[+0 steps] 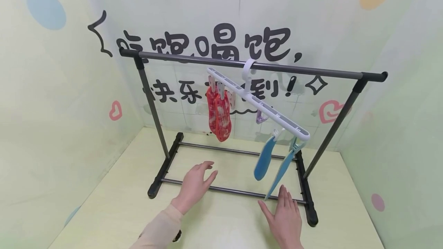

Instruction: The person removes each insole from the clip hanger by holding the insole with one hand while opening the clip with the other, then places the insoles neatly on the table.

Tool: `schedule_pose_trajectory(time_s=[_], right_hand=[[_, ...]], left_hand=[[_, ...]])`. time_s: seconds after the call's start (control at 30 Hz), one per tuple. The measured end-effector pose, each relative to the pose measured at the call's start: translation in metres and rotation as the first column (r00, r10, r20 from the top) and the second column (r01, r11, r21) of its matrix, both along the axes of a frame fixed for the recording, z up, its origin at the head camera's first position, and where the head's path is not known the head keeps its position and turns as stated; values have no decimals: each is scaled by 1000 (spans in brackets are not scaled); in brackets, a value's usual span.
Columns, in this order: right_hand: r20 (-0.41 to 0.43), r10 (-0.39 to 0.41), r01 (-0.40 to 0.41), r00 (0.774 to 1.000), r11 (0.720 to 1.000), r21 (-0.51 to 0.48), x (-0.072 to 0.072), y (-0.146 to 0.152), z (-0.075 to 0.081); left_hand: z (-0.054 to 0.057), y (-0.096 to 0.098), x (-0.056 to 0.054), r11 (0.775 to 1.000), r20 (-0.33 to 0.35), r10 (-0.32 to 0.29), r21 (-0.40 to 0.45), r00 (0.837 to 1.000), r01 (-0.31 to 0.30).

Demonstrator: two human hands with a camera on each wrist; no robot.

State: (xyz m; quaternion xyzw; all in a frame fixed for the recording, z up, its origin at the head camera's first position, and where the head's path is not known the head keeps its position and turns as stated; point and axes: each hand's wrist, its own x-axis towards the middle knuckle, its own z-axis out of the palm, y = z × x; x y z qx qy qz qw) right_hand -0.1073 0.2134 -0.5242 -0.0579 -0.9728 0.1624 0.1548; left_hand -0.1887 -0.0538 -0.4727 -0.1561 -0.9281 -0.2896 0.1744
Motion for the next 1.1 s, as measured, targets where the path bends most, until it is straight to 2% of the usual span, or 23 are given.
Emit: schedule_pose_trajectory(time_s=[0.27,0.53,0.73,0.87,1.1], right_hand=[[-34,-1,1,999,1000,-7,0,-1,-1],[-52,-2,2,999,1000,-3,1,-1,-4],[-4,-20,20,1000,1000,-17,2,-2,-3],[38,-35,38,999,998,-59,2,-3,0],[27,-36,38,999,993,-115,3,-4,2]], left_hand=[[5,12,0,1000,-34,-28,4,999,28],[11,23,0,994,-59,-78,74,995,82],[12,28,0,992,-60,-101,75,993,105],[16,32,2,989,-65,-118,80,991,123],[20,38,2,987,-96,-132,76,987,139]])
